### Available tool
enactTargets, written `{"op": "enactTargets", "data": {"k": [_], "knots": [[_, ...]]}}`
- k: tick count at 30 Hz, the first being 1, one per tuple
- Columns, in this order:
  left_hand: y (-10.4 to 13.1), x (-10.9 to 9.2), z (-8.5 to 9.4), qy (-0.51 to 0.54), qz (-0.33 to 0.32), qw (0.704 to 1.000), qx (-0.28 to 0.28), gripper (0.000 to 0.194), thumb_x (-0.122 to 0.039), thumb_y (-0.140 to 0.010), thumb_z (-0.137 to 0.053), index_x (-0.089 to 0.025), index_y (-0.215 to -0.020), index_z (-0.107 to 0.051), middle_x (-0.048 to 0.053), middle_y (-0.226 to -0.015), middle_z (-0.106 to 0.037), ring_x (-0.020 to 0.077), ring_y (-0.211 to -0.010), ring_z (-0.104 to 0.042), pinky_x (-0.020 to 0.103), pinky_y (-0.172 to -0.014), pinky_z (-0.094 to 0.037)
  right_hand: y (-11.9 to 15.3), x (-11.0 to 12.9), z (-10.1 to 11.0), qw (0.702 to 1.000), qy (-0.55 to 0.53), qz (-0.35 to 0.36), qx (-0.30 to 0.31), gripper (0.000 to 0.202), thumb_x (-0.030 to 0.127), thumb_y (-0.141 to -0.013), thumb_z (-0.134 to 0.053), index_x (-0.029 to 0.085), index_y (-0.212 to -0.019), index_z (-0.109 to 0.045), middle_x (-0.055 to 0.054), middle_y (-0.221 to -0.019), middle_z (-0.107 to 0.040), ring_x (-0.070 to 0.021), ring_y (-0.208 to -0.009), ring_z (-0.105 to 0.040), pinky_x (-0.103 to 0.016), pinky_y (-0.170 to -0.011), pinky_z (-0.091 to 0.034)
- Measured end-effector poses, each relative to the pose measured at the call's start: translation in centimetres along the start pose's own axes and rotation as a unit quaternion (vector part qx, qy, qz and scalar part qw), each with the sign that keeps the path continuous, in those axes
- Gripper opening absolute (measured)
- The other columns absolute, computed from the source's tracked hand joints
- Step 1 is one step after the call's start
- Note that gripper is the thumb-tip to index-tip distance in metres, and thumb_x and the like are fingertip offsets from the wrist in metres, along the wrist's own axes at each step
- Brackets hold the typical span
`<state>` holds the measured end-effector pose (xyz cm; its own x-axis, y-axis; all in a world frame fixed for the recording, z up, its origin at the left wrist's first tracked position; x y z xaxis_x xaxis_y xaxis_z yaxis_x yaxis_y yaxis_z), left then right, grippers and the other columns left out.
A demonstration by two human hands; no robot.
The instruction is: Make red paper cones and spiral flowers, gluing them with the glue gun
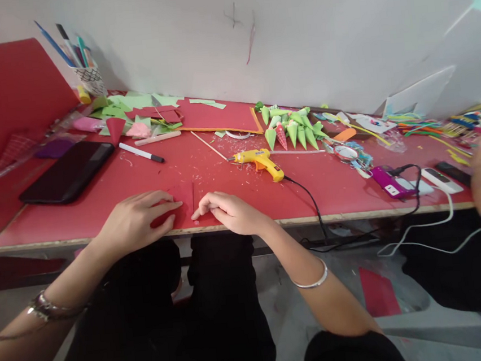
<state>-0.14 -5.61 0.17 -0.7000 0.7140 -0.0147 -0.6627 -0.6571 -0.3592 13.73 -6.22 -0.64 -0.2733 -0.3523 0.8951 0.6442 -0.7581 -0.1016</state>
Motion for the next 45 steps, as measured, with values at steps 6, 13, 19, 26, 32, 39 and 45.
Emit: {"op": "enactTargets", "data": {"k": [6,13,19,26,32,39,45], "knots": [[0.1,0.0,0.0,-0.001,-0.002,1.000,-0.001,0.025,-0.027,-0.081,-0.043,-0.022,-0.095,-0.063,0.004,-0.097,-0.063,0.0192,-0.083,-0.059,0.029,-0.068,-0.045,-0.1,0.0,0.1,1.000,-0.027,-0.003,-0.007,0.017,0.007,-0.086,-0.030,0.020,-0.086,-0.042,-0.005,-0.099,-0.062,-0.0105,-0.098,-0.055,-0.032,-0.088,-0.039],[0.1,0.0,0.0,-0.007,-0.004,1.000,-0.008,0.025,-0.027,-0.080,-0.043,-0.022,-0.094,-0.063,0.004,-0.096,-0.063,0.0188,-0.082,-0.060,0.028,-0.065,-0.045,0.2,0.1,-0.3,0.996,-0.077,0.002,0.038,0.015,0.010,-0.086,-0.031,0.019,-0.084,-0.042,-0.004,-0.091,-0.063,-0.0115,-0.089,-0.058,-0.034,-0.084,-0.041],[0.0,0.0,0.1,0.002,0.000,1.000,0.004,0.025,-0.026,-0.080,-0.043,-0.021,-0.095,-0.062,0.005,-0.094,-0.062,0.0202,-0.081,-0.059,0.030,-0.063,-0.046,1.1,-0.4,3.8,0.985,0.022,0.009,-0.169,0.008,0.017,-0.084,-0.037,0.020,-0.082,-0.044,-0.003,-0.085,-0.058,-0.0125,-0.077,-0.056,-0.030,-0.073,-0.045],[-0.1,0.2,0.1,0.044,0.000,0.999,0.009,0.026,-0.024,-0.079,-0.043,-0.020,-0.097,-0.061,0.007,-0.094,-0.062,0.0209,-0.083,-0.058,0.033,-0.068,-0.048,5.7,-2.7,12.0,0.775,0.467,-0.135,-0.405,0.020,0.028,-0.073,-0.051,0.017,-0.090,-0.051,-0.011,-0.089,-0.053,-0.0274,-0.091,-0.047,-0.041,-0.079,-0.038],[-0.1,0.3,0.2,0.052,0.006,0.999,0.004,0.028,-0.023,-0.079,-0.041,-0.020,-0.099,-0.061,0.007,-0.096,-0.062,0.0218,-0.088,-0.057,0.035,-0.072,-0.049,5.9,-7.4,14.6,0.794,0.451,-0.221,-0.342,0.023,0.031,-0.078,-0.043,0.016,-0.087,-0.056,-0.010,-0.082,-0.055,-0.0229,-0.076,-0.053,-0.034,-0.068,-0.041],[0.0,0.6,-0.1,0.076,0.026,0.996,0.028,0.027,-0.020,-0.079,-0.043,-0.021,-0.101,-0.059,0.007,-0.095,-0.060,0.0214,-0.088,-0.056,0.036,-0.074,-0.049,6.1,-8.0,15.3,0.793,0.424,-0.214,-0.381,0.028,0.031,-0.081,-0.035,0.013,-0.095,-0.053,-0.014,-0.091,-0.056,-0.0259,-0.086,-0.053,-0.036,-0.073,-0.042],[0.0,0.9,0.0,0.088,0.038,0.995,0.029,0.029,-0.020,-0.077,-0.045,-0.021,-0.104,-0.055,0.010,-0.108,-0.053,0.0259,-0.104,-0.048,0.042,-0.086,-0.045,7.0,-8.5,15.6,0.786,0.388,-0.220,-0.427,0.031,0.033,-0.081,-0.036,0.013,-0.099,-0.050,-0.016,-0.095,-0.059,-0.0271,-0.088,-0.055,-0.038,-0.076,-0.043]]}}
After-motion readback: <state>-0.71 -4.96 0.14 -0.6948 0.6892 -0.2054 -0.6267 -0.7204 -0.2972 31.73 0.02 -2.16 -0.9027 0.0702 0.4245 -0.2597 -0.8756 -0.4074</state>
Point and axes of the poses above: each hand's wrist, its own y-axis away from the middle knuckle, its own z-axis out of the back of the hand, x = y × z, the point moved 7 cm from there along -y, towards the middle knuckle
